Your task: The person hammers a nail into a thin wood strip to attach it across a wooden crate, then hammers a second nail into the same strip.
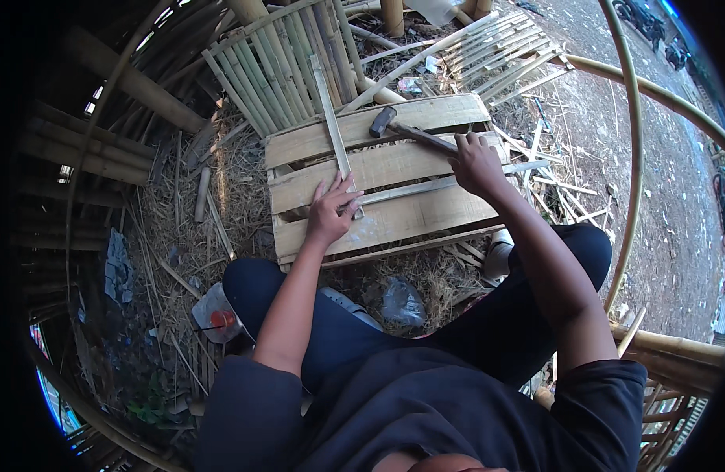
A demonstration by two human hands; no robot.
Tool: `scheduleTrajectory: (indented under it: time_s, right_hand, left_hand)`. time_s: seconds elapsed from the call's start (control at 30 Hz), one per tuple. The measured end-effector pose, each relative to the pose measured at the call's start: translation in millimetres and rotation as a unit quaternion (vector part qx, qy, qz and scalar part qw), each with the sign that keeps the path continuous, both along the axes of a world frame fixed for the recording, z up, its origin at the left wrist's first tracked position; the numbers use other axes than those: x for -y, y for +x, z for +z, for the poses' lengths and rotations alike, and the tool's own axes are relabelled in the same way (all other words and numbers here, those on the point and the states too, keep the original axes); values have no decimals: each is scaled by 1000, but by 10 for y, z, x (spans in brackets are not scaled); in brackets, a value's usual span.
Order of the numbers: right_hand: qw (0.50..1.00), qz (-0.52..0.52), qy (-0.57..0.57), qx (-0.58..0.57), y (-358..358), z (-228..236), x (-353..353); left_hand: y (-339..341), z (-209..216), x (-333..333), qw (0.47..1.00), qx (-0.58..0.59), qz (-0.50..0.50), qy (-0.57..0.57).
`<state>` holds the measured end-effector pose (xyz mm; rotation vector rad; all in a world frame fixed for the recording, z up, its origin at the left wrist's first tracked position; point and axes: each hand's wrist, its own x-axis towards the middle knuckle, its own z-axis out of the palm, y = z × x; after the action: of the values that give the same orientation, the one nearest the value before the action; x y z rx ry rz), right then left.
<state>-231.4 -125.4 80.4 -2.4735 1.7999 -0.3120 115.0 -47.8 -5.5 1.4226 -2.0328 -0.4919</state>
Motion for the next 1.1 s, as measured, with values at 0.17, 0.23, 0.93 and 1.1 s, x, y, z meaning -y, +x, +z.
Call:
scheduleTrajectory:
  time_s: [0.17,0.23,0.93,1.1]
  right_hand:
    - [999,8,18,-44,-43,-469,223]
    - [998,24,29,-49,-52,-481,340]
    - [833,-172,352,390,175,840,-885]
    - [950,-147,169,216,69,379,-673]
  left_hand:
    - [25,77,-48,1000,21,-11,-2]
    - [38,77,-31,1000,15,-14,3]
    - [171,120,90,995,66,-72,33]
    - [140,159,118,994,57,-86,39]
